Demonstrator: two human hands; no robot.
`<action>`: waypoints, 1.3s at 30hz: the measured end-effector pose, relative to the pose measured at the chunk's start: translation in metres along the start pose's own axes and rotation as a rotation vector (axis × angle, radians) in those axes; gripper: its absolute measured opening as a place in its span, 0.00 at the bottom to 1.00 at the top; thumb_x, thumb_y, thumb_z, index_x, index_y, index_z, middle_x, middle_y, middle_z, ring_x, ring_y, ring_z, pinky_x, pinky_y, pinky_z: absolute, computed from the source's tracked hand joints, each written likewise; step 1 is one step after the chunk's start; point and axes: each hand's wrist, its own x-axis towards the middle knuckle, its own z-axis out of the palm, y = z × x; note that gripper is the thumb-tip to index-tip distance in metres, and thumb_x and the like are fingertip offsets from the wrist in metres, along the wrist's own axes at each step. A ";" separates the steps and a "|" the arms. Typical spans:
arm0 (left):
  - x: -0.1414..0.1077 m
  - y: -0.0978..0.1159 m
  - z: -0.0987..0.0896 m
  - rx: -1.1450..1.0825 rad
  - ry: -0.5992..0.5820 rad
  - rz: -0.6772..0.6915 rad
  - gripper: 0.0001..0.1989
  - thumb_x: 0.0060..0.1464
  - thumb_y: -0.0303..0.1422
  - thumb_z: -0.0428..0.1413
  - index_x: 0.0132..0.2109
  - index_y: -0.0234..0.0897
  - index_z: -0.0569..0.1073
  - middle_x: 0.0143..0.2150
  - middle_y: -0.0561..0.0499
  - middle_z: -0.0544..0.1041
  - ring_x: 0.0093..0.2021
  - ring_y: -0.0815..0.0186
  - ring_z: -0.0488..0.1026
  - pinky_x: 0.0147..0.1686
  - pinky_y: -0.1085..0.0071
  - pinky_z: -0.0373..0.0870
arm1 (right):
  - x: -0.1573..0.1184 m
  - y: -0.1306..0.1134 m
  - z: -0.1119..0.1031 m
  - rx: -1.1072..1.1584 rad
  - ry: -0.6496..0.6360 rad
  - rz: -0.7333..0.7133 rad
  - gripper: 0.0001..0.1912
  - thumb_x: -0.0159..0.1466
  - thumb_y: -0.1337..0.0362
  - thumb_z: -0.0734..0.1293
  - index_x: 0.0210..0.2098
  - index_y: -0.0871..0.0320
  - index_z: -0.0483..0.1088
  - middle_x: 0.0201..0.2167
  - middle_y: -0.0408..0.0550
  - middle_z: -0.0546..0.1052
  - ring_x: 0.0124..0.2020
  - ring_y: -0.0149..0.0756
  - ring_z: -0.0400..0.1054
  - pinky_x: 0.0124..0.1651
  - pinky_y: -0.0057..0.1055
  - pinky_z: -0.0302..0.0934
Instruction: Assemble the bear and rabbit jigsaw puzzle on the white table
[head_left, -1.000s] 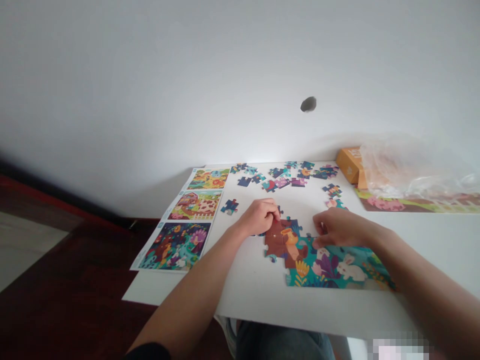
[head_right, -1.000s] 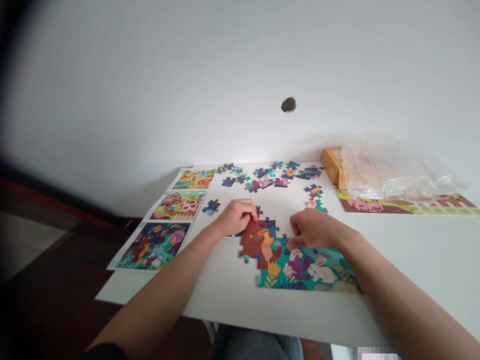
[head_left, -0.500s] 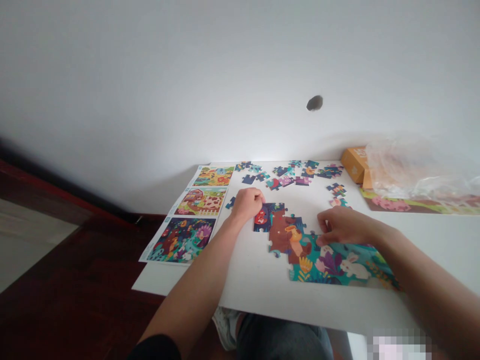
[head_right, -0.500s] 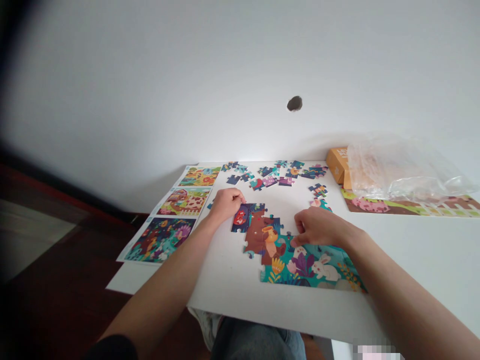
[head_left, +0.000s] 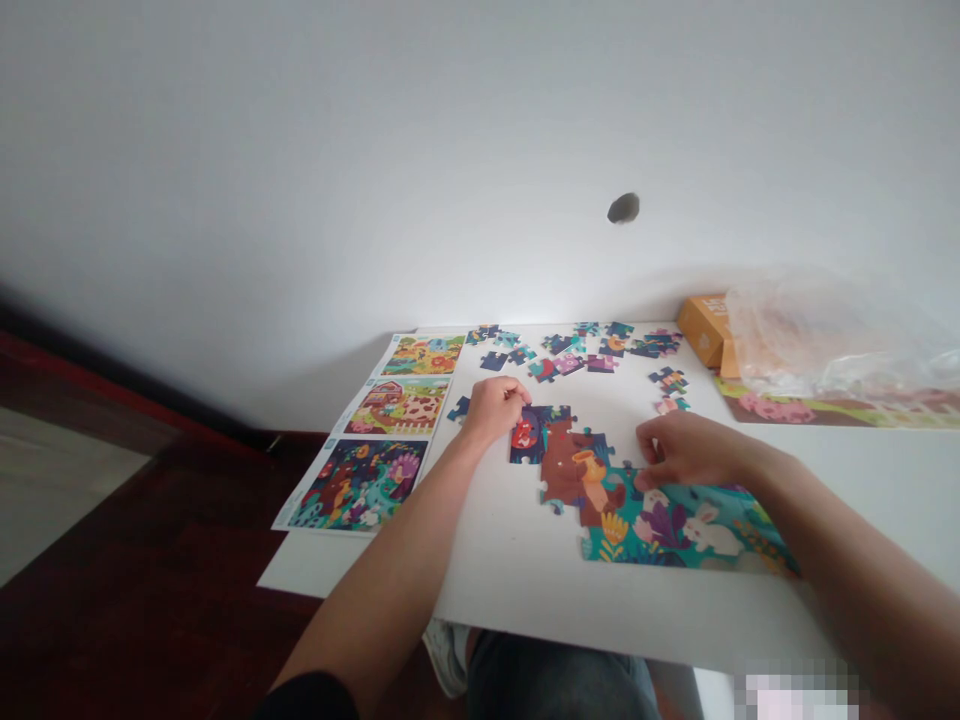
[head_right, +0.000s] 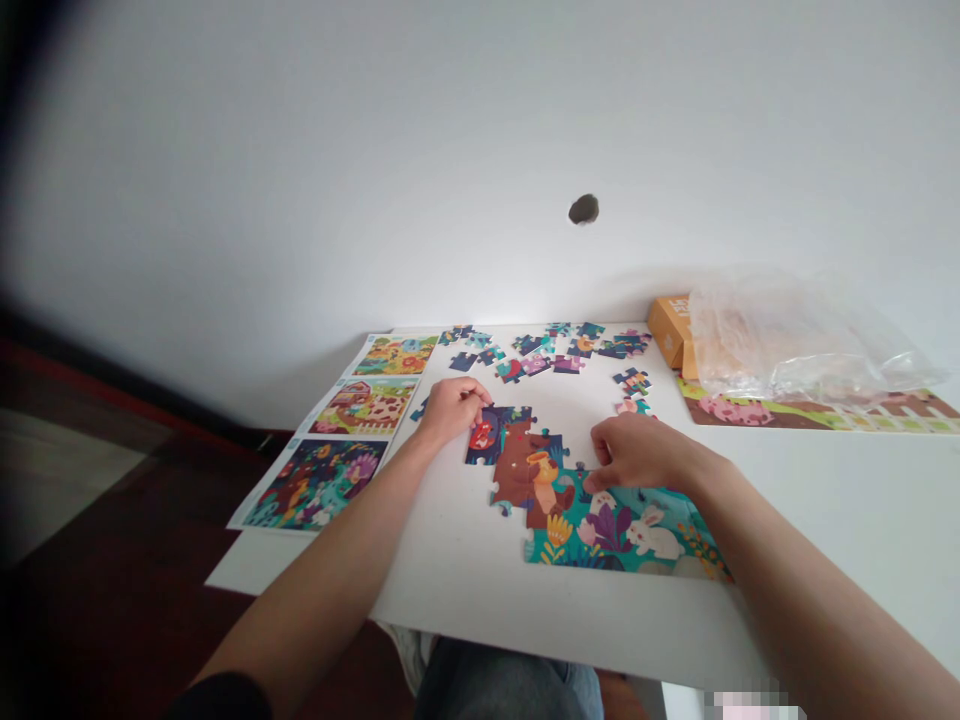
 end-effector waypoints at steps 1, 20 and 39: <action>0.001 0.000 0.001 0.009 -0.002 0.001 0.13 0.48 0.22 0.49 0.27 0.36 0.78 0.16 0.57 0.71 0.18 0.70 0.72 0.25 0.76 0.67 | 0.000 -0.001 0.000 0.001 -0.002 0.001 0.17 0.53 0.48 0.71 0.29 0.55 0.71 0.28 0.45 0.77 0.30 0.38 0.70 0.30 0.30 0.53; 0.006 0.001 0.011 0.465 -0.041 0.349 0.18 0.64 0.39 0.51 0.57 0.43 0.74 0.62 0.46 0.71 0.63 0.53 0.62 0.59 0.52 0.58 | -0.003 -0.005 -0.002 0.017 -0.007 -0.014 0.15 0.53 0.50 0.71 0.28 0.55 0.71 0.28 0.45 0.78 0.30 0.38 0.70 0.30 0.29 0.53; 0.013 -0.008 0.013 0.402 0.082 0.242 0.19 0.53 0.32 0.63 0.53 0.42 0.74 0.51 0.47 0.77 0.55 0.54 0.70 0.55 0.56 0.65 | -0.002 -0.001 0.000 0.027 -0.025 -0.020 0.16 0.53 0.49 0.71 0.28 0.54 0.71 0.28 0.44 0.78 0.30 0.38 0.70 0.30 0.30 0.53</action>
